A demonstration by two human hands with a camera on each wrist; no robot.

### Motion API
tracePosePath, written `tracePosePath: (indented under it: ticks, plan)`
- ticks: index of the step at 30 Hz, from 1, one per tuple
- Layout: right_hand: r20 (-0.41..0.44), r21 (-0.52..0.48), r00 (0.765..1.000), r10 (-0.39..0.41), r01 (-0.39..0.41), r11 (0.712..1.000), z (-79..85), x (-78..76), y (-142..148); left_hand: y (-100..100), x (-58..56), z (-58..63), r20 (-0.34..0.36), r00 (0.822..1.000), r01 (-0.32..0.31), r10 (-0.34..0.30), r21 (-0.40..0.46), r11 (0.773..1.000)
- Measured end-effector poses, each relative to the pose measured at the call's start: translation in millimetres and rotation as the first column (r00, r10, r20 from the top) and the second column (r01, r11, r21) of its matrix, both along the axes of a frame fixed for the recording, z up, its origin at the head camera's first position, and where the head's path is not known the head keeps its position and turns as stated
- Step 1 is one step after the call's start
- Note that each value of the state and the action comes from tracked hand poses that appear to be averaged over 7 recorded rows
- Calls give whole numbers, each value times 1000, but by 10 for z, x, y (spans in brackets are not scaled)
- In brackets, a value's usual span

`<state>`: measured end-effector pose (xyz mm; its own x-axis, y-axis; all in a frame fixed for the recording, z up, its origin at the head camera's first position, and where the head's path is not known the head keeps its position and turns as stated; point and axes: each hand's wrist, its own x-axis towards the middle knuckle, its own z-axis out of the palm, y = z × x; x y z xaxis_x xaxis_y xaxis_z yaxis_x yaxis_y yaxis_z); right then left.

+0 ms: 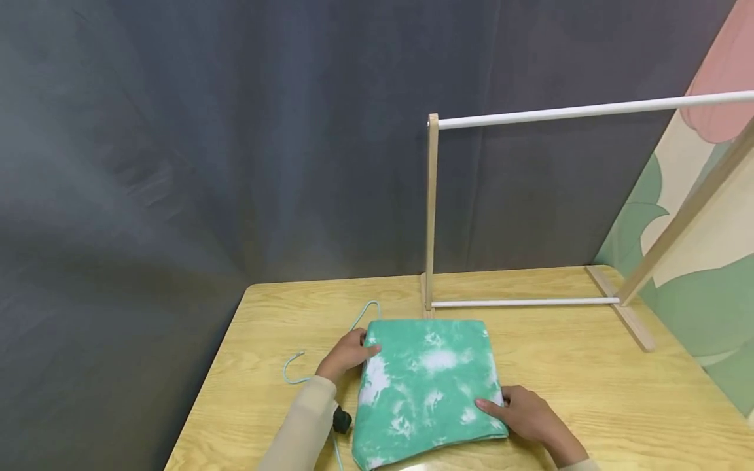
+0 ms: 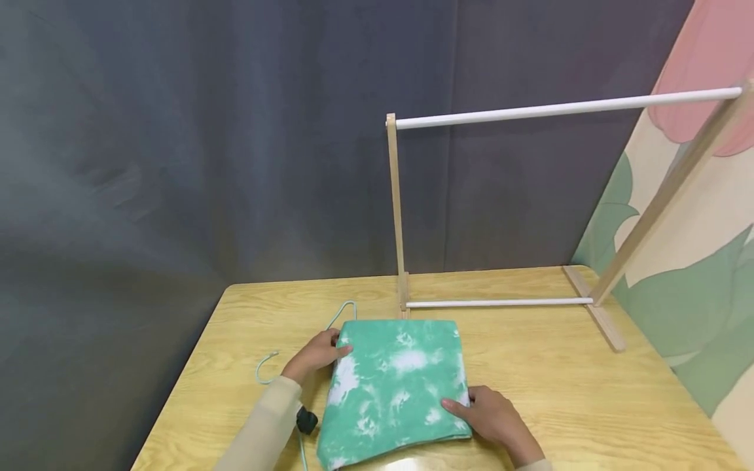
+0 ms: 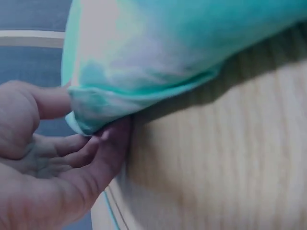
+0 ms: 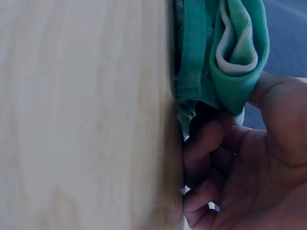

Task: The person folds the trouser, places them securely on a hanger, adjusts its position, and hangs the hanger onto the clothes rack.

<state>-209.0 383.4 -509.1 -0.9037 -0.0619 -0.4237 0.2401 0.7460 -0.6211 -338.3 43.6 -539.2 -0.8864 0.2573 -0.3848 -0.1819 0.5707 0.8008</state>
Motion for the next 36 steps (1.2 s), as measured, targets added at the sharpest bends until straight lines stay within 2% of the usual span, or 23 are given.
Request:
tracePosePath:
  ticks: [3,9,13,15,17,18,20,22,24,25,28,30,34,36]
  plan:
    - [3,8,1000,-1,1,1000,10,-2,-7,-8,15,9,-3,1000,3,-3,15,1000]
    - [5,36,1000,-9,9,999,33,-13,-57,6,52,-38,-144,989,-22,12,-66,998]
    - [15,26,1000,-7,6,1000,32,-14,-84,-109,148,-49,-192,981,-52,33,-97,994]
    - [14,24,1000,-1,1,1000,30,-13,-72,-200,222,-33,-239,970,-87,54,-131,988]
    - [16,23,1000,4,-4,1000,34,-13,-50,-296,308,-20,-326,944,-126,50,-218,968]
    - [16,25,1000,5,-6,1000,36,-14,-38,-341,351,-9,-355,934,-142,36,-276,951]
    - [15,31,1000,9,-9,999,39,-20,-17,-430,429,-1,-401,916,-163,-13,-402,901]
    - [14,37,1000,8,-9,999,41,-20,-2,-498,477,-6,-406,912,-159,-63,-490,857]
    - [5,46,1000,7,-7,999,41,-7,11,-547,492,-30,-399,911,-138,-104,-533,835]
    - [-1,51,1000,5,-5,999,42,3,15,-567,489,-45,-410,904,-138,-118,-542,829]
    - [-11,42,1000,5,-5,999,43,40,14,-621,459,-73,-451,883,-147,-131,-530,835]
    - [-17,35,1000,3,-3,999,45,66,3,-653,433,-79,-453,883,-148,-119,-511,847]
    - [-37,47,999,-9,11,999,71,106,-48,-718,417,-37,-367,928,-96,-65,-406,909]
    - [-72,88,997,-36,43,995,120,128,-106,-744,435,32,-340,939,-68,-56,-344,936]
